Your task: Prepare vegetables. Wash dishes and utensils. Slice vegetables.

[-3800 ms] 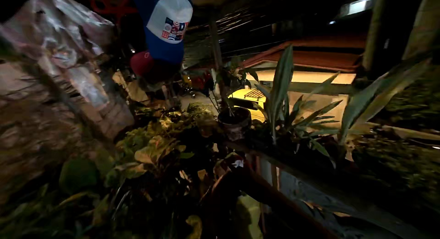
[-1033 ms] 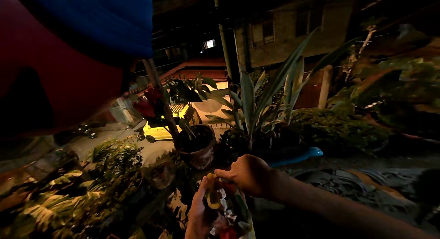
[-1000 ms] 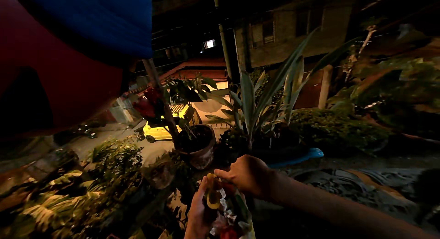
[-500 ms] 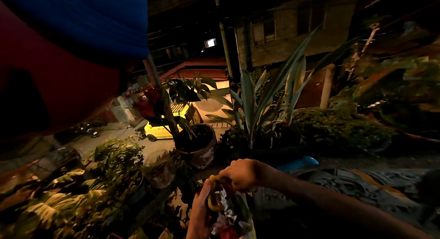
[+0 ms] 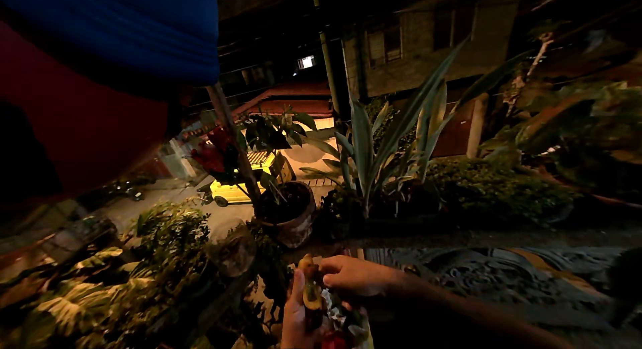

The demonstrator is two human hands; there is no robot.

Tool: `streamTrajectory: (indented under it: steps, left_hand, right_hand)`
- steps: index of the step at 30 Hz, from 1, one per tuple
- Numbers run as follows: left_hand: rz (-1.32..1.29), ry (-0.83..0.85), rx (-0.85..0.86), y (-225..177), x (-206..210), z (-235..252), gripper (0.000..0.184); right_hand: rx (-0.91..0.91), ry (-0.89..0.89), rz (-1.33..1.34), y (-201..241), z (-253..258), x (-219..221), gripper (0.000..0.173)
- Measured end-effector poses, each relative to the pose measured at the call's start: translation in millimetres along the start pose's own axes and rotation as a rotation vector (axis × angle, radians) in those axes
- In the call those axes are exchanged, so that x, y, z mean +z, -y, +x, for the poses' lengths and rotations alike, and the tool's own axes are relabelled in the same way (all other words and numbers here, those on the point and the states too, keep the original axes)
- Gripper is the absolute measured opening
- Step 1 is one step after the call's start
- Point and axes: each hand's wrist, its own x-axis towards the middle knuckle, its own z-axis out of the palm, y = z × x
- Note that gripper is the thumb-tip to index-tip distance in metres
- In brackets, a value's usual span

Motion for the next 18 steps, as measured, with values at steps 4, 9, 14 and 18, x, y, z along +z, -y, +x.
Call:
streamTrajectory:
  steps: [4,9,14,18]
  left_hand:
    - [0.219,-0.092,-0.09,-6,-2,-7,0.046]
    - [0.227,-0.162,-0.167,-8,-7,-11,0.044]
    - [0.324,-0.196,-0.264,-16,-12,-13,0.038]
    - [0.234,-0.054,-0.22,-15,-14,-15,0.046]
  right_hand:
    - [0.076,-0.058,-0.409,16,-4,-2,0.038]
    - [0.161,-0.076,-0.703,41,-11,0,0.043]
    - [0.172,-0.063,-0.885,50,-13,3,0.043]
    - [0.156,-0.065,-0.91,51,-12,10,0.035]
